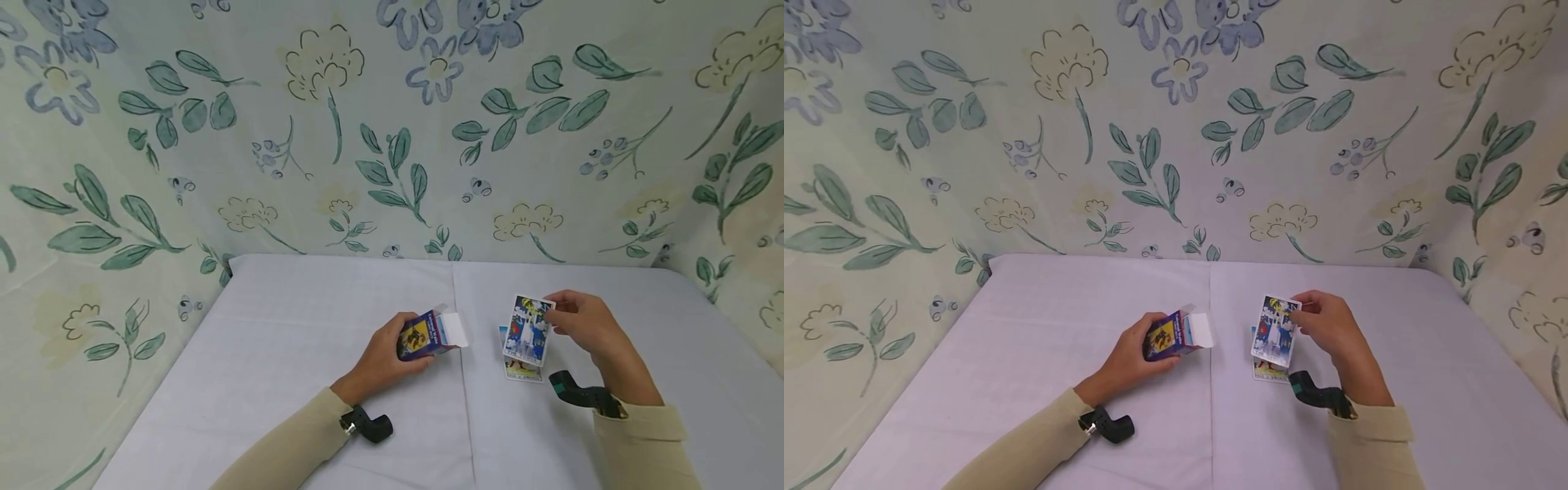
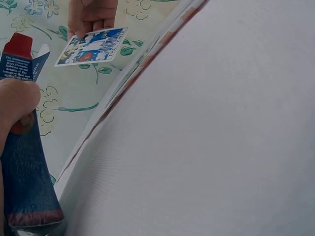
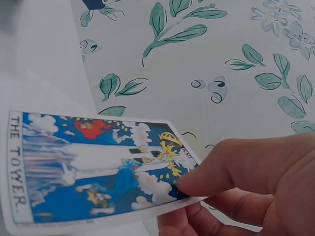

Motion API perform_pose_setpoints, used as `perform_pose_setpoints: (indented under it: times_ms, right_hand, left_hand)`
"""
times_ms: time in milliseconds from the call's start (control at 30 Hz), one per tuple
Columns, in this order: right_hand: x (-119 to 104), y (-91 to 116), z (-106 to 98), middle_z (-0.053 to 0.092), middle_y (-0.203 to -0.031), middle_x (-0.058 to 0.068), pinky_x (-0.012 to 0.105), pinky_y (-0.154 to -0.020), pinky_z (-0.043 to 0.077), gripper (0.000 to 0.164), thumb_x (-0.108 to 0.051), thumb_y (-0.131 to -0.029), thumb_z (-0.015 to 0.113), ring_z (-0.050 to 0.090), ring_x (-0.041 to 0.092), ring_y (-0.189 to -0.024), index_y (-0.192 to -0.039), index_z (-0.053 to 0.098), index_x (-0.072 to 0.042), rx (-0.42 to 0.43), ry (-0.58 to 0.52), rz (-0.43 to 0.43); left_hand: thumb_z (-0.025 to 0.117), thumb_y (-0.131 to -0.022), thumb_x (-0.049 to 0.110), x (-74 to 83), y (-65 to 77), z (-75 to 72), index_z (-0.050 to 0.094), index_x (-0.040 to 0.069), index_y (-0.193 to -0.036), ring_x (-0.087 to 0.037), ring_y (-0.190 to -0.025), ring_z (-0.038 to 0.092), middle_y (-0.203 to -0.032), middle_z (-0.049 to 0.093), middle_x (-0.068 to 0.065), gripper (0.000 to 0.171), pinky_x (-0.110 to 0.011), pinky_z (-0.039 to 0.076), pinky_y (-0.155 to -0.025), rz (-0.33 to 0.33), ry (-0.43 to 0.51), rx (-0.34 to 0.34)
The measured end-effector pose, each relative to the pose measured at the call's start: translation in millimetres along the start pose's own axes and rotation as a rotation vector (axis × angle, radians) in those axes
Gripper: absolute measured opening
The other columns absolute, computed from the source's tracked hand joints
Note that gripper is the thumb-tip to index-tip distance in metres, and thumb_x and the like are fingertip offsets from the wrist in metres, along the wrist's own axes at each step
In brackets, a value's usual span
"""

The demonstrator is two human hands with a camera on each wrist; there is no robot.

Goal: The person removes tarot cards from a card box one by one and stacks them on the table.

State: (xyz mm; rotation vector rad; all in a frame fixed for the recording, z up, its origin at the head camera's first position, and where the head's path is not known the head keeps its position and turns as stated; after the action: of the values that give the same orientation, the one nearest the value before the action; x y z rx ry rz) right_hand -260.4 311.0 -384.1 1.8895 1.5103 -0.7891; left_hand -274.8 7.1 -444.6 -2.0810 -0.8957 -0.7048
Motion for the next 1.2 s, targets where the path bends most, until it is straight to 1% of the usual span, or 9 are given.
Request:
perform_pose_setpoints:
  times_ms: [300, 400, 467, 633, 733, 800, 900, 967, 1200]
  right_hand:
    - [16.7, -3.9, 2.0, 0.056, -0.121, 0.031, 0.055, -0.087, 0.043, 0.042, -0.017, -0.094, 0.057, 0.056, 0.040, -0.097, -0.129, 0.049, 0.005, -0.017, -0.010, 0.054]
    - [23.4, -7.7, 3.8, 0.057, -0.121, 0.030, 0.055, -0.087, 0.043, 0.044, -0.018, -0.092, 0.059, 0.055, 0.039, -0.097, -0.129, 0.049, 0.004, -0.023, -0.013, 0.079]
    - [30.3, -12.1, 4.1, 0.061, -0.116, 0.025, 0.055, -0.084, 0.044, 0.043, -0.020, -0.091, 0.062, 0.056, 0.036, -0.095, -0.127, 0.051, 0.000, 0.002, 0.002, 0.107]
    - [46.7, -21.0, 7.7, 0.063, -0.113, 0.020, 0.052, -0.078, 0.046, 0.048, -0.028, -0.089, 0.068, 0.055, 0.034, -0.094, -0.127, 0.052, -0.003, -0.014, 0.000, 0.140]
    - [53.3, -24.5, 10.1, 0.061, -0.117, 0.023, 0.049, -0.077, 0.046, 0.055, -0.033, -0.087, 0.071, 0.054, 0.036, -0.097, -0.129, 0.051, -0.003, -0.053, -0.017, 0.136]
    - [59.0, -27.9, 10.2, 0.062, -0.117, 0.021, 0.043, -0.071, 0.048, 0.055, -0.034, -0.085, 0.072, 0.056, 0.034, -0.097, -0.127, 0.053, -0.005, -0.037, -0.010, 0.144]
    - [60.1, -28.2, 11.7, 0.060, -0.120, 0.024, 0.040, -0.073, 0.049, 0.057, -0.034, -0.085, 0.073, 0.056, 0.036, -0.101, -0.128, 0.052, -0.003, -0.046, -0.025, 0.141]
    - [61.2, -28.1, 12.1, 0.060, -0.120, 0.024, 0.035, -0.070, 0.049, 0.055, -0.033, -0.084, 0.073, 0.056, 0.035, -0.101, -0.126, 0.053, -0.004, -0.032, -0.016, 0.149]
    - [53.7, -22.0, 17.4, 0.064, -0.114, 0.023, 0.037, -0.078, 0.050, 0.051, -0.029, -0.086, 0.072, 0.060, 0.031, -0.096, -0.125, 0.054, -0.002, -0.050, -0.020, 0.155]
  left_hand:
    - [0.077, -0.080, 0.041, -1.2, 0.6, 1.3, 0.043, 0.014, -0.135, -0.010, -0.099, 0.053, -0.118, 0.055, 0.001, 0.070, -0.025, 0.049, -0.083, -0.006, -0.011, -0.003]
    - [0.077, -0.080, 0.041, -1.0, 0.7, 1.1, 0.043, 0.015, -0.134, -0.009, -0.099, 0.053, -0.118, 0.055, 0.001, 0.070, -0.025, 0.049, -0.082, -0.004, -0.006, -0.003]
    - [0.076, -0.080, 0.042, -0.7, 0.7, 0.9, 0.042, 0.015, -0.134, -0.010, -0.099, 0.053, -0.118, 0.056, 0.001, 0.070, -0.025, 0.049, -0.082, 0.001, -0.002, -0.002]
    - [0.076, -0.081, 0.043, -0.5, 0.4, 1.0, 0.042, 0.014, -0.135, -0.010, -0.099, 0.053, -0.119, 0.056, 0.000, 0.070, -0.026, 0.049, -0.082, 0.004, -0.002, -0.006]
    - [0.076, -0.081, 0.042, -0.2, 0.4, 1.2, 0.042, 0.014, -0.135, -0.010, -0.099, 0.053, -0.119, 0.056, 0.000, 0.069, -0.026, 0.049, -0.083, 0.001, -0.004, -0.009]
    - [0.076, -0.081, 0.042, 0.3, 0.5, 1.1, 0.042, 0.014, -0.135, -0.010, -0.099, 0.053, -0.119, 0.056, 0.000, 0.069, -0.026, 0.049, -0.083, 0.001, -0.005, -0.009]
    - [0.076, -0.081, 0.042, 0.6, 0.7, 0.9, 0.042, 0.014, -0.135, -0.010, -0.099, 0.053, -0.118, 0.056, 0.000, 0.069, -0.026, 0.049, -0.083, -0.002, -0.006, -0.007]
    - [0.076, -0.081, 0.042, 0.4, 0.8, 0.9, 0.042, 0.015, -0.135, -0.010, -0.099, 0.053, -0.118, 0.056, 0.000, 0.070, -0.026, 0.049, -0.082, -0.005, -0.009, -0.005]
    - [0.077, -0.080, 0.041, -0.1, 0.4, 1.2, 0.042, 0.014, -0.135, -0.009, -0.099, 0.052, -0.119, 0.055, 0.001, 0.070, -0.025, 0.048, -0.083, -0.016, -0.017, -0.008]
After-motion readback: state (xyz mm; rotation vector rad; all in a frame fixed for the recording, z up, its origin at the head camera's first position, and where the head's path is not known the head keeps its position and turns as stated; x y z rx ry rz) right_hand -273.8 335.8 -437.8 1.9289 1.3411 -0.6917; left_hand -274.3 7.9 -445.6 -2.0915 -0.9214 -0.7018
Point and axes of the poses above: each hand's wrist, its own y-axis away from the middle knuckle, its own z-axis out of the palm, x = y × z, the point moved 8 cm from there along -y, towards the middle knuckle
